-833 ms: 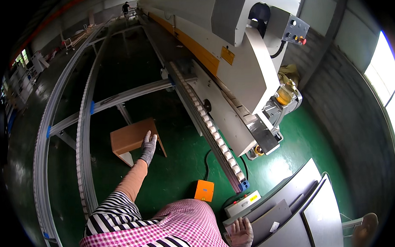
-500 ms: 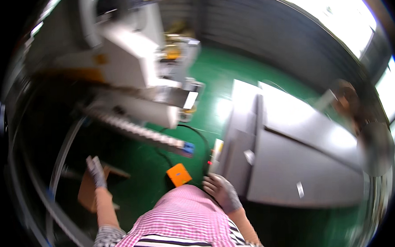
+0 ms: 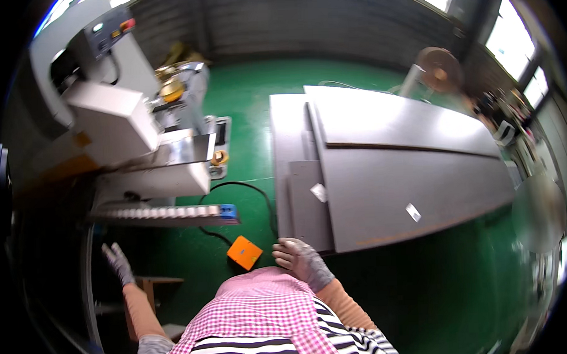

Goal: The person feeds large wooden boards into an industrial edge-banding machine by hand, guiding each board along the conveyor and then stacking the processed boards on a nearby table.

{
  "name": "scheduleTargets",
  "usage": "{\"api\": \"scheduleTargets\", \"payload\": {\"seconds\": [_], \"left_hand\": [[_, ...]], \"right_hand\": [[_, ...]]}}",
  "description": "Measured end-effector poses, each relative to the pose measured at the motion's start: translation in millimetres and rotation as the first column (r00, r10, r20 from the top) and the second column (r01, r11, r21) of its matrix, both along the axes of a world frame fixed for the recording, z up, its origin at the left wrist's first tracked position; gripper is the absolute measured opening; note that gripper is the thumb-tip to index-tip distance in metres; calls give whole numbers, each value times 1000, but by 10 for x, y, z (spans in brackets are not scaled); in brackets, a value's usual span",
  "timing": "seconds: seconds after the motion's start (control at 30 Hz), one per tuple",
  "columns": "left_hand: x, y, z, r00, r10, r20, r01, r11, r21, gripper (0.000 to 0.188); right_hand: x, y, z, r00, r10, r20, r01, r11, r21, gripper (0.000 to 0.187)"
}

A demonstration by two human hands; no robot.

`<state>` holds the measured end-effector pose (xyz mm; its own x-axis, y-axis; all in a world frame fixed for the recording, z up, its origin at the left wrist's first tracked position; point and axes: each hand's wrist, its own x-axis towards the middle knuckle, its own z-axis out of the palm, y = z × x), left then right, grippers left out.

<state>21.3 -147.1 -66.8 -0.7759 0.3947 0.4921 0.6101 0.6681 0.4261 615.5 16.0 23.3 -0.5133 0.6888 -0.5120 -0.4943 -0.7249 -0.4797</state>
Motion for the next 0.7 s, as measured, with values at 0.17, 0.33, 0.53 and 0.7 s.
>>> {"api": "scheduleTargets", "payload": {"seconds": [0.17, 0.33, 0.53, 0.7], "left_hand": [[312, 569, 123, 992, -111, -55, 112, 993, 27, 56], [504, 772, 211, 995, -81, -60, 84, 995, 54, 61], [666, 797, 305, 996, -61, -70, 65, 996, 58, 63], [800, 899, 350, 997, -57, -45, 55, 998, -42, 62]], "right_hand": [[71, -53, -95, 998, -65, -26, 66, 997, 38, 30], [141, -7, -314, 1000, -15, 19, 15, 1000, -9, 27], [74, 72, -309, 994, -2, 105, 6, 999, -36, 25], [77, 113, -349, 992, 47, 116, -39, 997, -71, 24]]}}
